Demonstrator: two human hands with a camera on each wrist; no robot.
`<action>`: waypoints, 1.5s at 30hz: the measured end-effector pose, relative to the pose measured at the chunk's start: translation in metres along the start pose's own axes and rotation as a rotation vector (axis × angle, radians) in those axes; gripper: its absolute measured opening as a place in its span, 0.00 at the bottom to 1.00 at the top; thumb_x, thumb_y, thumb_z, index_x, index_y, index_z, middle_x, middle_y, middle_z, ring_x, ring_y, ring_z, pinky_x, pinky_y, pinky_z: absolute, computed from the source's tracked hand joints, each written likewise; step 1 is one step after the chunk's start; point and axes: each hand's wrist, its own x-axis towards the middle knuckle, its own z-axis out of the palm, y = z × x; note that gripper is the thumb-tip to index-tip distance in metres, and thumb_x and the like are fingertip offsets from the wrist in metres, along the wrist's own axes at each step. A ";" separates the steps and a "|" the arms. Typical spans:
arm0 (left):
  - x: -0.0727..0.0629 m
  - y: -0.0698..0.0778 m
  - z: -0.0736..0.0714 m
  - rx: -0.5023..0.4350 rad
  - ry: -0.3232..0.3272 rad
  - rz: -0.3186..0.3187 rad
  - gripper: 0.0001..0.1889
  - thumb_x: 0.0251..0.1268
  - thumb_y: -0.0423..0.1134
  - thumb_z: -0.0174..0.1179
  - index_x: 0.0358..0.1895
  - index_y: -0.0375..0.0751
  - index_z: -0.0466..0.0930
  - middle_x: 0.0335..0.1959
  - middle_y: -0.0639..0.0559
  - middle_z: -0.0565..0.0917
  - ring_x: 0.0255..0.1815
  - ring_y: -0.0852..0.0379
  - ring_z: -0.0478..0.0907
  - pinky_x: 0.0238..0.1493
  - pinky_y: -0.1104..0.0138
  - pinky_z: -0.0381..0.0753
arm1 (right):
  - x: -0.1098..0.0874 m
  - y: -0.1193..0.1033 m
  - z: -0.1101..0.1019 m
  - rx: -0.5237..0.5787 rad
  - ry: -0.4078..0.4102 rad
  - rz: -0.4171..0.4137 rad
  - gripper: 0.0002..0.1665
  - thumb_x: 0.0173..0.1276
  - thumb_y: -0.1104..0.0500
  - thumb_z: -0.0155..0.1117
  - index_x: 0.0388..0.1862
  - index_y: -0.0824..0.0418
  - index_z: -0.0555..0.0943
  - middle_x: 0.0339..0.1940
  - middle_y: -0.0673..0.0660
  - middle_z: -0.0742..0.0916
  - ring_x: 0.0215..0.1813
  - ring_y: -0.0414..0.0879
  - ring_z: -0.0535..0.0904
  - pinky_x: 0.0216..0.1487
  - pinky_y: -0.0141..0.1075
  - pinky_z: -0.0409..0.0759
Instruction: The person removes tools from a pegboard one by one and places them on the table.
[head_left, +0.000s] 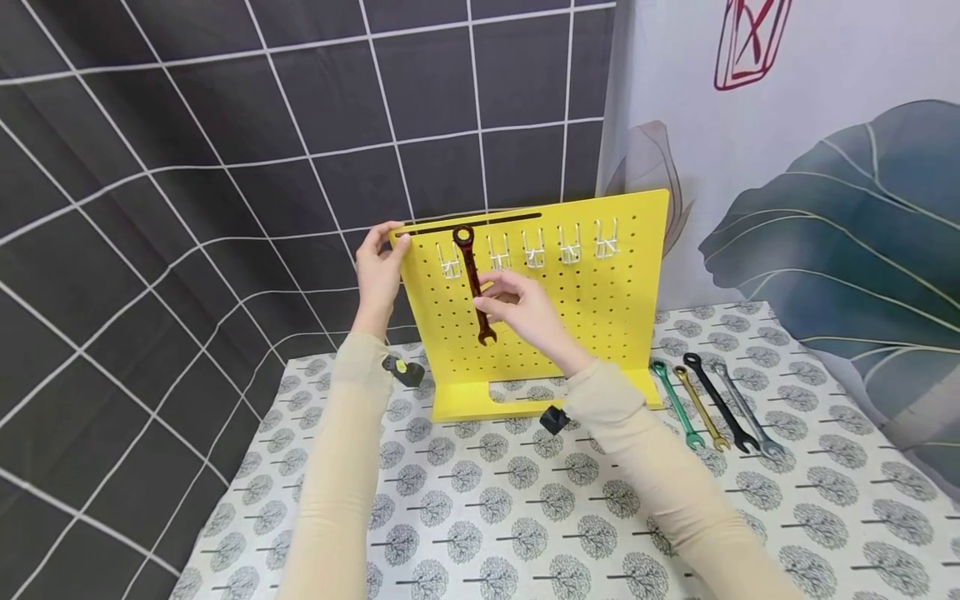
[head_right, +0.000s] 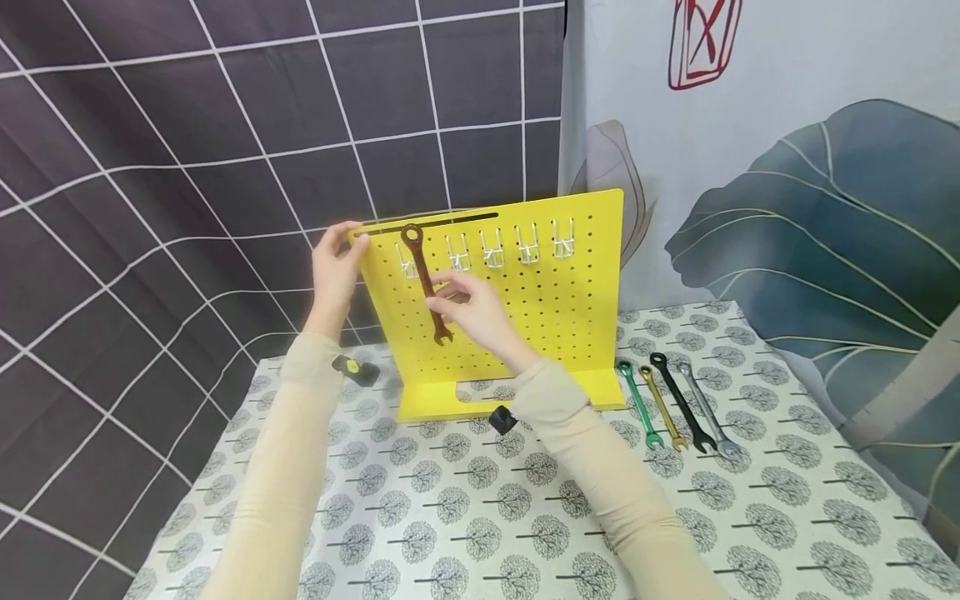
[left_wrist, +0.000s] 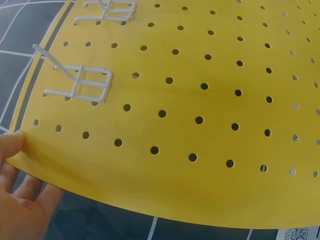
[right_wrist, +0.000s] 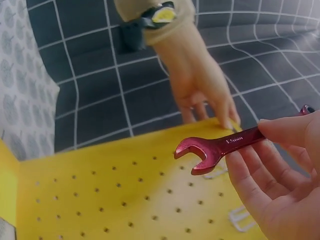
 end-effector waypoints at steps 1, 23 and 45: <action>0.000 0.000 0.000 0.000 0.000 0.002 0.11 0.70 0.34 0.63 0.53 0.43 0.82 0.49 0.50 0.81 0.37 0.57 0.79 0.42 0.68 0.79 | -0.001 -0.002 -0.004 0.000 0.008 -0.004 0.22 0.69 0.60 0.69 0.61 0.62 0.79 0.44 0.60 0.87 0.41 0.52 0.85 0.46 0.42 0.85; 0.001 0.000 -0.001 0.019 0.010 0.006 0.11 0.70 0.35 0.64 0.53 0.43 0.82 0.51 0.48 0.81 0.36 0.57 0.79 0.42 0.68 0.79 | -0.031 -0.038 -0.096 0.003 0.177 -0.096 0.19 0.70 0.62 0.69 0.58 0.62 0.81 0.42 0.50 0.88 0.41 0.45 0.85 0.46 0.34 0.84; -0.002 0.003 -0.001 0.024 -0.015 0.015 0.11 0.71 0.35 0.63 0.54 0.42 0.81 0.49 0.50 0.80 0.37 0.56 0.79 0.44 0.67 0.79 | -0.075 -0.064 -0.178 -0.019 0.373 -0.082 0.21 0.65 0.64 0.73 0.57 0.59 0.84 0.41 0.49 0.89 0.38 0.42 0.85 0.43 0.27 0.81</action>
